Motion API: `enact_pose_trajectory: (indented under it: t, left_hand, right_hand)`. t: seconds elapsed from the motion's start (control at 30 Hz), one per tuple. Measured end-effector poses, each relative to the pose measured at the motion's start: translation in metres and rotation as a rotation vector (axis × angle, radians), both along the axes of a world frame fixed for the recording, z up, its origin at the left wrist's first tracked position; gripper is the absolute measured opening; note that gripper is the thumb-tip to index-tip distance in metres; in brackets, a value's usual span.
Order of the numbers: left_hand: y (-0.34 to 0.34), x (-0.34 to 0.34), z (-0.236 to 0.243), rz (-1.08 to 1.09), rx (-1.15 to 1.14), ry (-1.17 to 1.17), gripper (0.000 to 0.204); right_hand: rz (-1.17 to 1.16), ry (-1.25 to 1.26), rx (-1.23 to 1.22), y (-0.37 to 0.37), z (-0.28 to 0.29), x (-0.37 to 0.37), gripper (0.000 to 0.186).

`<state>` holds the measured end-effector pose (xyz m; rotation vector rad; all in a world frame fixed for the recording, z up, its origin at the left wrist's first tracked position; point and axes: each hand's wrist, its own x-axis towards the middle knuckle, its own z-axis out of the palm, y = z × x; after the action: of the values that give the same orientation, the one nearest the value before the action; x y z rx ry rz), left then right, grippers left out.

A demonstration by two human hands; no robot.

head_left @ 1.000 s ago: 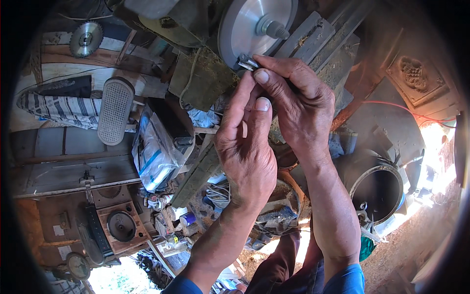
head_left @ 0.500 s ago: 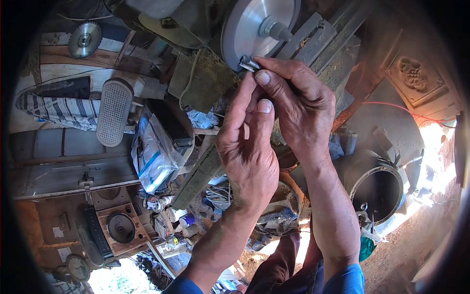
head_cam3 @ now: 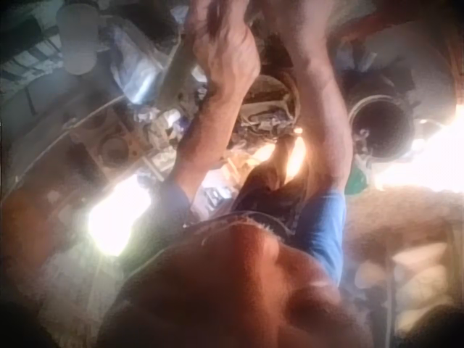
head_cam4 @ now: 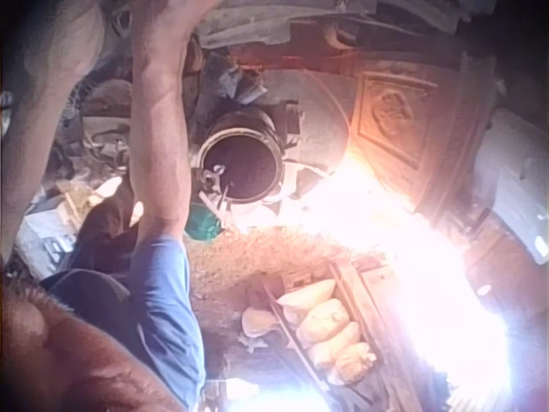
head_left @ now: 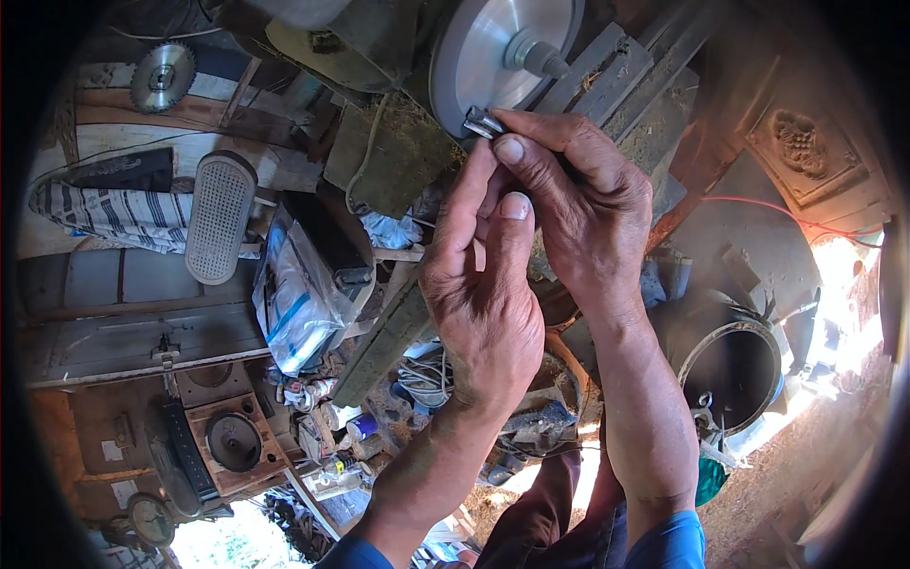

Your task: The person sharpens the edge of a small metal piece using a bench grinder, rotating and checking the piece by hand.

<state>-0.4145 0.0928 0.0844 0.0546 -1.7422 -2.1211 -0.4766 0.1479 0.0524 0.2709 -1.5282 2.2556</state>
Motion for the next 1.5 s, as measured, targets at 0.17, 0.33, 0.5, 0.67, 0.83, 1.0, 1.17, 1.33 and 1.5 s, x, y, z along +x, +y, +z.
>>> enact_pose_trajectory:
  t: [0.17,0.33,0.5,0.67,0.83,1.0,1.17,1.33,1.5]
  left_hand:
    - [-0.002,-0.001,-0.002,-0.035,-0.006,0.031,0.042]
    - [-0.001,-0.001,-0.002,-0.027,-0.020,0.035,0.042]
    - [-0.002,-0.001,-0.003,-0.021,-0.013,0.023,0.043]
    - [-0.002,-0.001,-0.003,-0.033,0.015,0.027,0.043]
    - [-0.002,0.000,-0.003,-0.034,0.009,0.025,0.044]
    - [0.002,-0.002,0.002,0.000,0.023,-0.004,0.043]
    - [0.007,0.016,0.005,0.091,0.049,-0.204,0.036]
    - [0.024,0.075,-0.015,0.005,0.256,-0.569,0.030]
    - [0.036,0.159,-0.047,-0.154,0.391,-0.849,0.024]
  right_hand:
    - [0.007,-0.013,0.006,0.001,0.000,0.001,0.015]
    - [0.030,-0.049,-0.021,0.000,0.001,0.002,0.015]
    - [-0.015,-0.002,0.007,0.000,0.001,0.001,0.015]
    - [-0.009,-0.016,-0.008,-0.001,0.000,0.001,0.016]
    - [-0.032,0.014,0.017,0.000,0.000,0.002,0.016]
    - [-0.042,0.022,0.025,0.000,0.001,0.001,0.015]
    - [-0.134,0.090,0.133,0.014,-0.005,0.027,0.023]
    - [-0.067,-0.087,0.325,0.057,-0.022,0.133,0.036]
    - [0.092,-0.525,0.519,0.105,-0.025,0.257,0.050]
